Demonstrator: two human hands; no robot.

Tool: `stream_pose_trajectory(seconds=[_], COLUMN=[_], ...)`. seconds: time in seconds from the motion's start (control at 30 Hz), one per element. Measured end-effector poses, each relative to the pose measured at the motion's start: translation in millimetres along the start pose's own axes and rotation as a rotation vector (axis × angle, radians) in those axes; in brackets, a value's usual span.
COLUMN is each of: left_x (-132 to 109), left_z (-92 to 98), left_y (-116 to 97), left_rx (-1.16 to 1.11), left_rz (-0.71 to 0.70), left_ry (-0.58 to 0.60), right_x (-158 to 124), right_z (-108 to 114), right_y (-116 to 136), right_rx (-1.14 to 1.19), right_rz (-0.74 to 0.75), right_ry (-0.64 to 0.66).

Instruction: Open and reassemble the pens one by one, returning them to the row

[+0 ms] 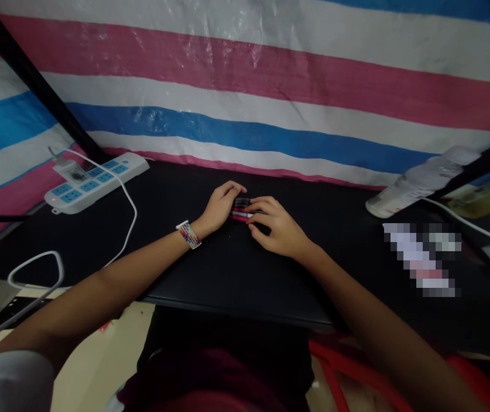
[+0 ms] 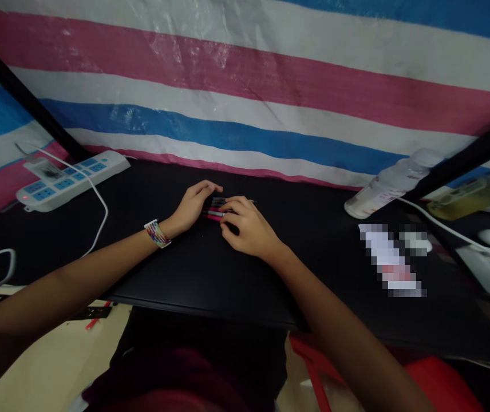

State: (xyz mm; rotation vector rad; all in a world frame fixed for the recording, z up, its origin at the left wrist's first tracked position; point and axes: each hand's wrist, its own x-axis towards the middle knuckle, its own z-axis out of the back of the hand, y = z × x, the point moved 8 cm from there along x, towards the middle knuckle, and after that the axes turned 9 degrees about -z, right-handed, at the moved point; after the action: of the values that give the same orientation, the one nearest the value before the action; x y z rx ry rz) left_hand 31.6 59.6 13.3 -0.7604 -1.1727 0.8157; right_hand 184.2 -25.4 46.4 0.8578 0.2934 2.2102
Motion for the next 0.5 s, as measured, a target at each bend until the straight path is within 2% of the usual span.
stream_pose_trajectory(seconds=[0.13, 0.3, 0.5], left_x=[-0.1, 0.0, -0.9], left_z=[-1.1, -1.0, -2.3], left_y=[-1.1, -2.7, -3.0], left_rx=[-0.012, 0.014, 0.037], left_rz=[-0.011, -0.014, -0.024], left_ry=[0.008, 0.005, 0.006], right_x=[0.2, 0.3, -0.4], right_z=[2.9, 5.3, -1.3], right_y=[-4.3, 3.6, 5.0], right_rx=[-0.028, -0.044, -0.193], right_rz=[-0.010, 0.027, 0.054], right_ry=[-0.043, -0.038, 0.058])
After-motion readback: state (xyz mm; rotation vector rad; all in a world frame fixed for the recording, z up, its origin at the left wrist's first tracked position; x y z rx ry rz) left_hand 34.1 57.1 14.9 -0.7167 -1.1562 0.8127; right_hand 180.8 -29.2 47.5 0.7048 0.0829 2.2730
